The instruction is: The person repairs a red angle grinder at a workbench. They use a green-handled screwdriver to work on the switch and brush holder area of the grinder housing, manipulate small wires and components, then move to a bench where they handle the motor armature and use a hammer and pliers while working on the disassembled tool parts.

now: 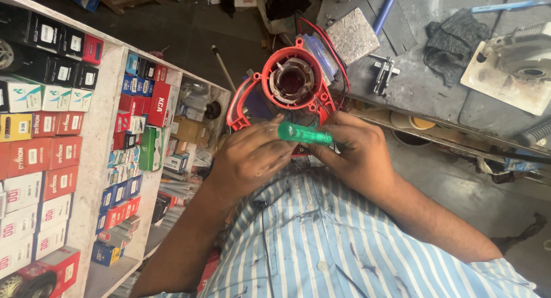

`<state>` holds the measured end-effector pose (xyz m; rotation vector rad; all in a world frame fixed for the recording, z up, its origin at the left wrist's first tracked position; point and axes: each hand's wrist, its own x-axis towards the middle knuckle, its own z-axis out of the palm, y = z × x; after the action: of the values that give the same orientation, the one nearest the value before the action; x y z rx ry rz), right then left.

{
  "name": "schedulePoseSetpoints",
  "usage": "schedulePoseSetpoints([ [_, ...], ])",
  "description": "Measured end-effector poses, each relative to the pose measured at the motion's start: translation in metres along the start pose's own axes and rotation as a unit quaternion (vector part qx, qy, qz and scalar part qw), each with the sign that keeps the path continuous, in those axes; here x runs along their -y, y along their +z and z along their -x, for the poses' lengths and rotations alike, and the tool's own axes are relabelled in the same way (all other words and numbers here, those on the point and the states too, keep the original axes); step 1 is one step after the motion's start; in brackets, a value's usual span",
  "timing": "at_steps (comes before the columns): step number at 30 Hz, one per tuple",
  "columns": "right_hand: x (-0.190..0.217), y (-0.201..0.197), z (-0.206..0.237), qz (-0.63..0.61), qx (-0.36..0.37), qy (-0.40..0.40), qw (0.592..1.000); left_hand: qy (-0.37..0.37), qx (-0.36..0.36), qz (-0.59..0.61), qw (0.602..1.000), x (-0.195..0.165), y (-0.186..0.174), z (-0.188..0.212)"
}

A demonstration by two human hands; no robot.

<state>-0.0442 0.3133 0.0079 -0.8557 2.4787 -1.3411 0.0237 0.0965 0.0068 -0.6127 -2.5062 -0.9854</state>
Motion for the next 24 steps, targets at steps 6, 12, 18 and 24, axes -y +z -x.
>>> schedulePoseSetpoints([
  [6,-0.005,0.000,0.001,-0.003,0.003,-0.031,1.000,0.008,-0.035,0.006,0.999,0.001,0.008,0.005],
  [12,-0.008,0.000,0.002,-0.012,0.005,-0.044,0.999,0.032,-0.047,0.007,0.998,0.004,0.014,0.007],
  [18,-0.010,0.001,0.002,0.005,0.003,-0.069,0.998,0.008,-0.014,0.027,0.999,0.002,0.009,0.004],
  [24,-0.008,0.004,0.004,-0.005,-0.012,-0.056,0.998,0.017,-0.022,0.009,1.000,-0.001,0.008,0.002],
])
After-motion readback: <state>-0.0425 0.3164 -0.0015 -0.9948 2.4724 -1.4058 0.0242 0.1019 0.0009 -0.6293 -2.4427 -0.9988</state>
